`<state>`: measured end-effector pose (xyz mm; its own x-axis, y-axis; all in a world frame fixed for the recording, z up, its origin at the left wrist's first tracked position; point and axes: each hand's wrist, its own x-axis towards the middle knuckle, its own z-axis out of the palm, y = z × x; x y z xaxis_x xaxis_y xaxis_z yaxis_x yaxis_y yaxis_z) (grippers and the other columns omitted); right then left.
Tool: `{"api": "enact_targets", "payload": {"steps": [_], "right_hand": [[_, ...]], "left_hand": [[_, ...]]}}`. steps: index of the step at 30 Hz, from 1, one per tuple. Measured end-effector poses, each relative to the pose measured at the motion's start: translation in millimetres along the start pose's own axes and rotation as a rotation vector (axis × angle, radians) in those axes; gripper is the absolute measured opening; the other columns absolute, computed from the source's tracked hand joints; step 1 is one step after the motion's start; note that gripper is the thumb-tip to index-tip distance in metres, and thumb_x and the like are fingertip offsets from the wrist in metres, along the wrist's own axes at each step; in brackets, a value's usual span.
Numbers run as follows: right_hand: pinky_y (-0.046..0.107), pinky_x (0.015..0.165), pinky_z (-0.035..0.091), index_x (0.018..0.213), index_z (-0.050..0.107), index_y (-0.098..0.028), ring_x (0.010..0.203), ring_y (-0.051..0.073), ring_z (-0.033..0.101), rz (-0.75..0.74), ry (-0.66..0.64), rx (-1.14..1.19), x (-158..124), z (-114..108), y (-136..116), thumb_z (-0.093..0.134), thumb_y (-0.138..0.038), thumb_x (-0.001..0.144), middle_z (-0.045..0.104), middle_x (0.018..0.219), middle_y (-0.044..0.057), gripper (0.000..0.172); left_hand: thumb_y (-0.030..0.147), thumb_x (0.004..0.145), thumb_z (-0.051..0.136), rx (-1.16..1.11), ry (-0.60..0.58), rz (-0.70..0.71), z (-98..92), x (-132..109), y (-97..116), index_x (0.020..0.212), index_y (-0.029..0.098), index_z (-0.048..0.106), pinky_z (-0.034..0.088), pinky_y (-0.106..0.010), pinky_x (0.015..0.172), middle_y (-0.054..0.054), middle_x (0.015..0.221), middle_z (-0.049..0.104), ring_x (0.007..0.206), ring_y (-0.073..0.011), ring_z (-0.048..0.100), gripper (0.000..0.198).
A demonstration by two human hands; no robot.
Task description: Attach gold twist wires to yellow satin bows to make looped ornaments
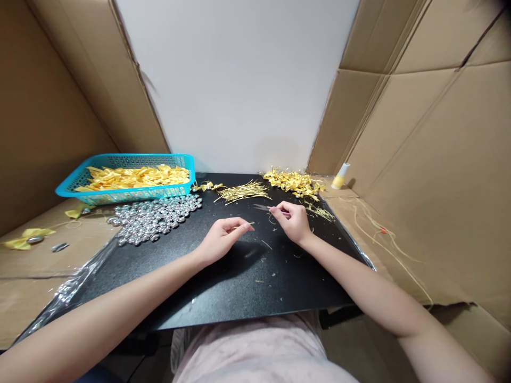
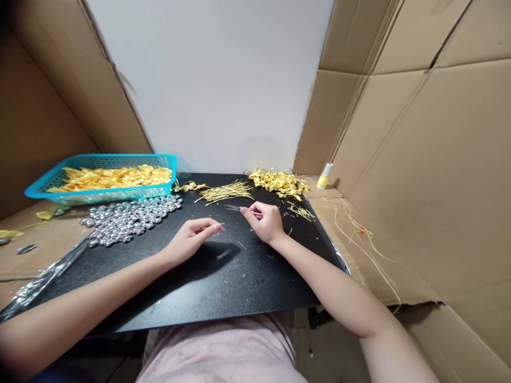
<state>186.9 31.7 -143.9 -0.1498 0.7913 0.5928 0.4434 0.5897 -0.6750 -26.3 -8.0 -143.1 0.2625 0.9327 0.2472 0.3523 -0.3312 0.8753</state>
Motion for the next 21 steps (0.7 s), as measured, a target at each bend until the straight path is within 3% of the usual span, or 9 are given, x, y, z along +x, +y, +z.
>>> {"api": "enact_targets", "payload": {"steps": [3,6,9,14,21], "right_hand": [[0.021,0.042,0.033,0.061,0.055,-0.017,0.043,0.009,0.045,-0.018,-0.061,0.043,-1.5,-0.9,-2.3,0.053,-0.062,0.082,0.051,0.050,-0.002,0.050],[0.022,0.045,0.034,0.063,0.055,-0.018,0.045,0.009,0.045,-0.124,-0.076,-0.009,-4.1,-0.6,-4.7,0.054,-0.064,0.081,0.051,0.052,-0.002,0.049],[0.023,0.050,0.036,0.064,0.054,-0.018,0.048,0.010,0.047,-0.263,-0.014,-0.125,-6.3,0.1,-6.6,0.053,-0.064,0.082,0.054,0.055,-0.001,0.049],[0.025,0.054,0.037,0.066,0.054,-0.019,0.051,0.012,0.049,-0.432,0.082,-0.271,-6.4,-0.1,-3.2,0.052,-0.063,0.083,0.055,0.057,0.000,0.047],[0.025,0.056,0.038,0.067,0.055,-0.019,0.054,0.013,0.051,-0.467,0.106,-0.353,-6.4,0.2,2.1,0.054,-0.060,0.084,0.055,0.058,0.001,0.044]], "left_hand": [[0.039,0.081,0.058,-0.061,0.012,0.012,-0.6,-1.5,1.5,0.080,0.016,0.072,0.039,-0.023,0.058,-0.002,0.066,0.065,0.062,-0.0141,0.053,0.028],[0.040,0.082,0.060,-0.266,0.015,-0.069,0.5,-2.7,0.3,0.079,0.015,0.070,0.024,-0.021,0.046,0.006,0.047,0.041,0.045,-0.0080,0.030,0.027],[0.039,0.079,0.064,-0.556,-0.030,-0.181,2.8,-2.7,-1.2,0.074,0.014,0.065,0.015,-0.020,0.044,0.010,0.044,0.025,0.043,-0.0063,0.018,0.025],[0.035,0.075,0.063,-0.707,-0.102,-0.266,4.4,-1.8,-1.0,0.066,0.016,0.057,0.014,-0.019,0.041,0.011,0.045,0.018,0.041,-0.0056,0.013,0.022],[0.036,0.077,0.058,-0.804,-0.173,-0.334,3.3,-2.2,0.5,0.067,0.018,0.052,0.016,-0.019,0.040,0.011,0.046,0.016,0.039,-0.0060,0.014,0.021]]}}
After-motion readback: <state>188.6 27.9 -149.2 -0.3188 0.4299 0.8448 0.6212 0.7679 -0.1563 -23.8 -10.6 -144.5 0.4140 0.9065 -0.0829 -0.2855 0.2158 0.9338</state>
